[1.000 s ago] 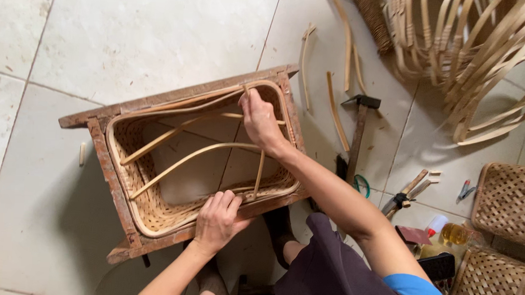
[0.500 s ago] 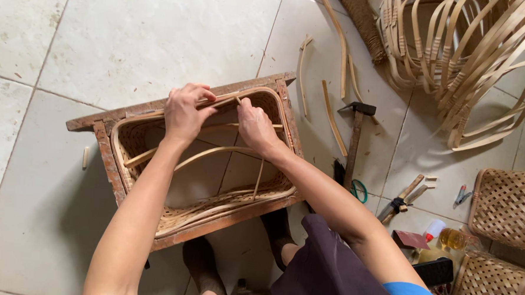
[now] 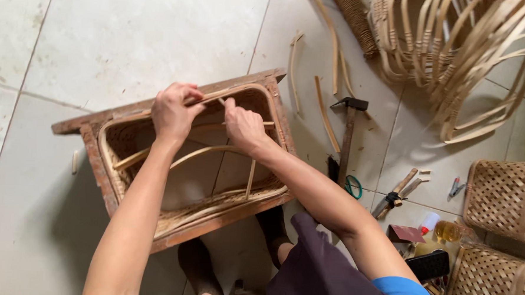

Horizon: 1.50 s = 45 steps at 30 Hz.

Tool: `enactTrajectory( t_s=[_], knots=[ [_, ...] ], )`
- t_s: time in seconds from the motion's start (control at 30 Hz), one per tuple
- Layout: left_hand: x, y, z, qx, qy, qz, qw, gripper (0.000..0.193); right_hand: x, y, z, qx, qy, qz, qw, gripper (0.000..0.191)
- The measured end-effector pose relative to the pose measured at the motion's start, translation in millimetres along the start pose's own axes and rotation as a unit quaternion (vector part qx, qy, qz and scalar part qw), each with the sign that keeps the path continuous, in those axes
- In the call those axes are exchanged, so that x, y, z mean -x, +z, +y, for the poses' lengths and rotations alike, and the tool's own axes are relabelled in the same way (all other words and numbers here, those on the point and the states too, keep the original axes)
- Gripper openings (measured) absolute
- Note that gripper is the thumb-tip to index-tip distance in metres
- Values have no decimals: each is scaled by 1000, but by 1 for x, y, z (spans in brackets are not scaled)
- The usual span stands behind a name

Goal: The person sits on the floor weaving bamboo strips into a rectangular basket held in a wooden frame. They bend and interlace strips across the basket opening, tap strips tight with a hammer, trim excess with scissors, and press the woven strips into place along the rim.

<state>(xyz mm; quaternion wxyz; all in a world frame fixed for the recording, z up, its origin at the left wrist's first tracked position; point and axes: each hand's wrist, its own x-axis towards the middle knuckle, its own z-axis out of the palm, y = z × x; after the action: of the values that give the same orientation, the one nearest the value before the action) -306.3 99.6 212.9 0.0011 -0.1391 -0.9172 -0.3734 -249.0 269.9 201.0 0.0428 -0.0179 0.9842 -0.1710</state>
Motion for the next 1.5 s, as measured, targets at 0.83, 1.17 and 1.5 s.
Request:
enactTrajectory(
  t_s=[0.83, 1.17, 1.5],
  knots=[
    [247, 2, 22, -86, 116, -52, 988, 67, -25, -68, 191, 80, 24, 181, 980, 28],
    [247, 8, 19, -68, 128, -31, 989, 46, 9, -65, -18, -505, 49, 38, 861, 28],
    [246, 9, 19, -52, 125, -24, 991, 38, -1, 2, -28, -409, 121, 69, 902, 28]
  ],
)
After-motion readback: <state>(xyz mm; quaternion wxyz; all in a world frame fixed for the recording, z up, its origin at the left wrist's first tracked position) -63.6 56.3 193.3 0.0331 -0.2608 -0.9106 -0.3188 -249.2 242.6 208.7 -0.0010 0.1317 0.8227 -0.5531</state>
